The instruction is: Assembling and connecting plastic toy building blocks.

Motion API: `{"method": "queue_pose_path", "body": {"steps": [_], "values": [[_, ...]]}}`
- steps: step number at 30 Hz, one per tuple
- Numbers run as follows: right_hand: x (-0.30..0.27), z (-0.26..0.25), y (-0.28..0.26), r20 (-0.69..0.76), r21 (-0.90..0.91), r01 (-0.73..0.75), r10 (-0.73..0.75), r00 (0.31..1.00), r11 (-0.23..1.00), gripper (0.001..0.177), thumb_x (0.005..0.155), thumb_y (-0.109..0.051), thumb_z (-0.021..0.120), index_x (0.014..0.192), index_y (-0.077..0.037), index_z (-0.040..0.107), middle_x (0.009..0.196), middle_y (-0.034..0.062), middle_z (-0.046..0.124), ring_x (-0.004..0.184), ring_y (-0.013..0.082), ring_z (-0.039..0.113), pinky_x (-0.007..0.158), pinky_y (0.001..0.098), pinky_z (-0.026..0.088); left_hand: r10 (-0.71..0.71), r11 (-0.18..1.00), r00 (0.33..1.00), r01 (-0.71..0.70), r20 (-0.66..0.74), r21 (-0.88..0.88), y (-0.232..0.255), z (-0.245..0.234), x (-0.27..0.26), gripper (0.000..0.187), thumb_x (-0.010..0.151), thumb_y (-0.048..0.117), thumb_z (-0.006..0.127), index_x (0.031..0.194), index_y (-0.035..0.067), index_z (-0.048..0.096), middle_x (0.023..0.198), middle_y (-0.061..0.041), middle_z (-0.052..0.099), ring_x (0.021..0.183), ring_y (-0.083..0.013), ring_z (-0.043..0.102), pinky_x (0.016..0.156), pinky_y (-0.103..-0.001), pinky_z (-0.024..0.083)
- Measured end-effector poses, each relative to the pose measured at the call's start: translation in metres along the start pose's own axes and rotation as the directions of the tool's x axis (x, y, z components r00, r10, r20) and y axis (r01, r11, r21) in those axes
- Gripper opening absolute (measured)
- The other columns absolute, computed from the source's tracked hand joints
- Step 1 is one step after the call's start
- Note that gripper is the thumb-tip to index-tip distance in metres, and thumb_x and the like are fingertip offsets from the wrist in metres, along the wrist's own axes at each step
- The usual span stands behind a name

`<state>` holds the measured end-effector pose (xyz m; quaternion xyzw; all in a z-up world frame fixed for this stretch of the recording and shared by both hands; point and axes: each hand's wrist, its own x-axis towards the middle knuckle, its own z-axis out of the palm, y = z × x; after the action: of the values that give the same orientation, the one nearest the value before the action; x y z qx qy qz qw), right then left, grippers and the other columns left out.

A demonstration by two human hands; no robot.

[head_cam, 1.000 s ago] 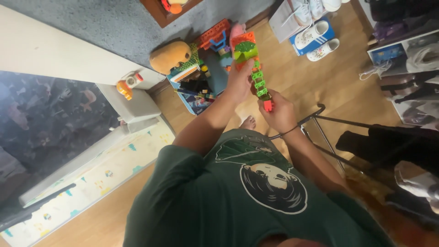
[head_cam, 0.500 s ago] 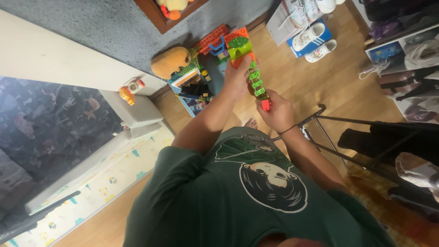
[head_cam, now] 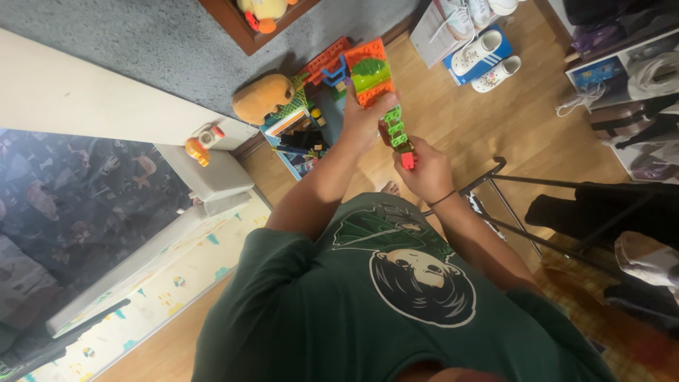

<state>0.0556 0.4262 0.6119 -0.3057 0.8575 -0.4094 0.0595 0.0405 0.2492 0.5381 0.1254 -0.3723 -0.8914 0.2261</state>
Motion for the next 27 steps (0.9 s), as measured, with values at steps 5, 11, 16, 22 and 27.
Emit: {"method": "queue_pose_path", "body": {"steps": [5, 11, 16, 22, 27], "values": [[0.002, 0.002, -0.005, -0.002, -0.093, 0.024, -0.025, 1.000, 0.995, 0.038, 0.088, -0.022, 0.080, 0.121, -0.006, 0.070, 0.085, 0.0174, 0.072, 0.079, 0.0358, 0.072, 0.069, 0.0434, 0.058, 0.038, 0.991, 0.999, -0.033, -0.030, 0.133, 0.008, 0.003, 0.002, 0.034, 0.091, -0.001, 0.079, 0.117, -0.001, 0.058, 0.101, -0.011, 0.067, 0.089, -0.0211, 0.071, 0.074, -0.036, 0.060], [0.011, 0.011, 0.002, -0.035, -0.163, 0.058, -0.065, 0.997, 0.985, 0.036, 0.089, -0.023, 0.080, 0.119, -0.007, 0.070, 0.086, 0.0167, 0.072, 0.079, 0.0367, 0.071, 0.069, 0.0450, 0.058, 0.164, 0.971, 0.966, -0.123, -0.199, 0.207, 0.015, 0.011, 0.012, 0.036, 0.084, 0.005, 0.081, 0.112, 0.005, 0.058, 0.100, -0.002, 0.068, 0.083, -0.0106, 0.067, 0.072, -0.028, 0.059], [0.014, 0.045, 0.039, 0.046, -0.140, -0.021, 0.027, 0.999, 0.990, 0.037, 0.088, -0.026, 0.079, 0.120, -0.009, 0.070, 0.088, 0.0177, 0.072, 0.081, 0.0383, 0.071, 0.069, 0.0451, 0.058, -0.063, 0.985, 0.966, 0.100, -0.249, 0.139, -0.022, -0.040, 0.017, 0.022, 0.091, 0.014, 0.080, 0.105, 0.002, 0.069, 0.088, -0.002, 0.065, 0.075, -0.0112, 0.061, 0.062, -0.027, 0.049], [0.008, 0.104, 0.089, 0.269, -0.187, -0.281, 0.324, 0.907, 0.941, 0.041, 0.087, -0.034, 0.076, 0.122, -0.015, 0.070, 0.092, 0.0164, 0.073, 0.085, 0.0376, 0.071, 0.074, 0.0470, 0.057, -0.344, 0.937, 0.873, 0.295, -0.346, -0.187, -0.097, -0.122, 0.005, 0.026, 0.090, 0.021, 0.079, 0.104, 0.004, 0.065, 0.082, -0.002, 0.060, 0.068, -0.0131, 0.057, 0.056, -0.030, 0.047], [0.009, 0.168, 0.149, 0.387, -0.227, -0.352, 0.416, 0.823, 0.908, 0.042, 0.087, -0.038, 0.074, 0.122, -0.015, 0.069, 0.093, 0.0160, 0.073, 0.088, 0.0381, 0.070, 0.078, 0.0483, 0.056, -0.445, 0.895, 0.741, 0.357, -0.502, -0.266, -0.165, -0.197, 0.008, 0.030, 0.090, 0.017, 0.081, 0.106, 0.000, 0.062, 0.087, -0.007, 0.062, 0.071, -0.0180, 0.061, 0.059, -0.033, 0.051]]}}
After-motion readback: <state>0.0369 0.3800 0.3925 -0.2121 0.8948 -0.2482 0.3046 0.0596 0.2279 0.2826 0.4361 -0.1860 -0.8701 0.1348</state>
